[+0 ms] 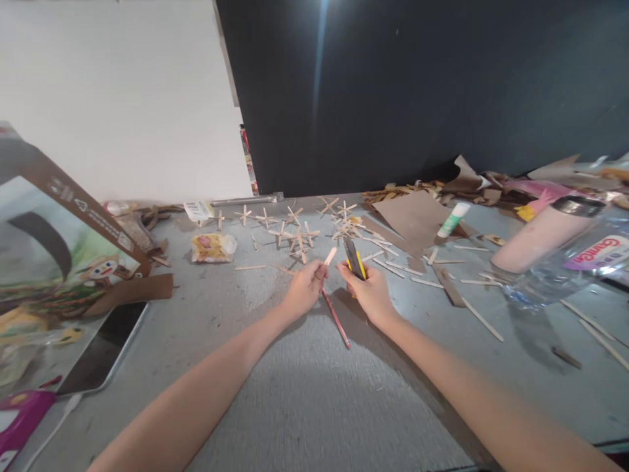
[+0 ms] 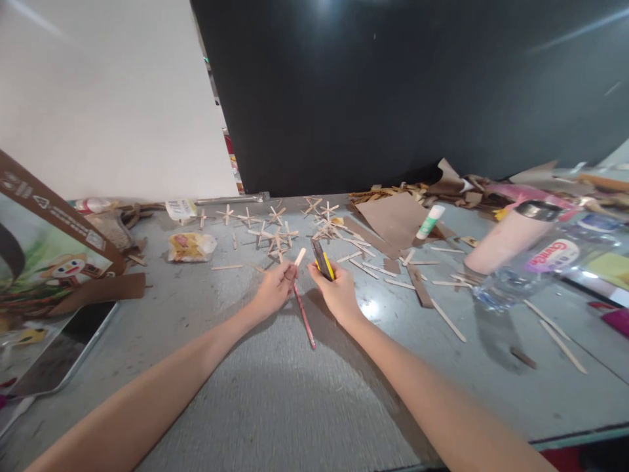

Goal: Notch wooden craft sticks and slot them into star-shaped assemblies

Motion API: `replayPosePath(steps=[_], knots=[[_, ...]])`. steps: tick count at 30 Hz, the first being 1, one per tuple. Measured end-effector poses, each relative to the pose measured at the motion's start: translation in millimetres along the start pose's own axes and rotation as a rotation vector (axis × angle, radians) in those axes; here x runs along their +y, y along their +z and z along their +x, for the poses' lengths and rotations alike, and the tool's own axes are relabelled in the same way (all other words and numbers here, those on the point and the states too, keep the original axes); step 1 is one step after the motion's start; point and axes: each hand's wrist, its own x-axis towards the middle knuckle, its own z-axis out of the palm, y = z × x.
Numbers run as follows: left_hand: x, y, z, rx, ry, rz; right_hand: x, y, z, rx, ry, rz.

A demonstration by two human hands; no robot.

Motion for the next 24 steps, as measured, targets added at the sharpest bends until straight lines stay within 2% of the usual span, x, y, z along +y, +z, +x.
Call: replayPosePath(steps=[3,6,16,21,24], knots=[[1.2,-0.3,-0.9,-0.083,0.081,0.05,-4.0,5.3,-4.3,-0.062,0.053,0.097],[3.2,-1.0,-1.2,-0.078,0.106,0.075,-6.2,7.6,-5.4,-0.072,0.078,0.161],[9.5,-2.9,-2.8,-0.12,0.091,0.097,-3.3,9.8,-3.8,-0.072,0.102,0.234],[7.9,-3.7,-3.3,-0.135,0.102,0.072,-3.1,8.8,-1.0,-0.161,0.139,0.29],[8.5,-4.3,-3.2,-0.141,0.101,0.054,-3.7,5.6,0.0,-0.165,0.123,0.247]])
